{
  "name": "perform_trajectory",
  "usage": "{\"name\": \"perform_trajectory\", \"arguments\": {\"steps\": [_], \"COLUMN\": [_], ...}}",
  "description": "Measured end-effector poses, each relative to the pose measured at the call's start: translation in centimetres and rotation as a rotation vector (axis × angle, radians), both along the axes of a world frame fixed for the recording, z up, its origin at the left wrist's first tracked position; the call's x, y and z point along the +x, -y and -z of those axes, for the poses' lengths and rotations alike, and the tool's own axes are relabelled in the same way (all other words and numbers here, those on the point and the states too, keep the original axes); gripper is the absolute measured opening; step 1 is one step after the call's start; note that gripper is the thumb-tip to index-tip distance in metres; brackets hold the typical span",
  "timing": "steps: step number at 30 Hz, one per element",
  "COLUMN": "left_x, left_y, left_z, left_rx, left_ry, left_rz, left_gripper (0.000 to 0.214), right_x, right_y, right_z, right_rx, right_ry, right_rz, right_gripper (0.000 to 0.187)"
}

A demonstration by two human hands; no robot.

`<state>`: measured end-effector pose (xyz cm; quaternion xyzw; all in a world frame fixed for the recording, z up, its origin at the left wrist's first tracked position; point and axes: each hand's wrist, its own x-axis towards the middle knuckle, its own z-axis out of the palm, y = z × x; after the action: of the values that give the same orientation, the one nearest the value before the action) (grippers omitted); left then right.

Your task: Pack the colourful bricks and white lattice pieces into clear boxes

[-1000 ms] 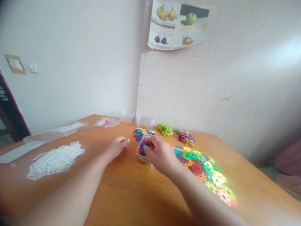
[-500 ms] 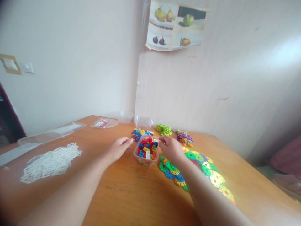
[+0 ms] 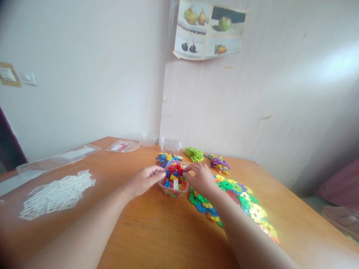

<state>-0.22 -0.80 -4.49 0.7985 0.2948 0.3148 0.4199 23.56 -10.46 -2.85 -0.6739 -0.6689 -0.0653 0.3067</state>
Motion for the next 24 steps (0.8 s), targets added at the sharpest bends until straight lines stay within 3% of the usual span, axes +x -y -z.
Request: {"name": "perform_trajectory", "arguments": {"steps": [4,8,12,16,24], "left_x": [0.1,0.2,0.3,0.2,0.2], "left_y": [0.0,-0.2,-0.5,-0.5,-0.2], "left_z": [0.2,0.5,0.8,0.9,0.5], "left_rx": [-0.026,-0.018,0.008,0.046,0.056], "left_ry": [0.019,0.04,0.005,-0.056,-0.077], "left_rz": [0.015,0.067,0.03,-0.001,-0.015], "left_gripper": [0.047,0.039,0.032,0.028,0.022], "right_x": [-0.6,-1.9,-3.1,-3.6,-4.5], "right_y": [0.1,0.2,-0.1,-0.9,-2.0], "right_z": [-0.2,-1.0,-1.1,-1.3,-2.4], "right_rx": [0.01,0.016,-0.161,-0.316,-0.309], "right_ry": [-0.015,-0.013,0.114,0.193,0.272], "right_rz": [0.01,-0.079,-0.183,-0.116,-0.145], "right_gripper": [0.016,0.034,0.043,0.044,0.035]}}
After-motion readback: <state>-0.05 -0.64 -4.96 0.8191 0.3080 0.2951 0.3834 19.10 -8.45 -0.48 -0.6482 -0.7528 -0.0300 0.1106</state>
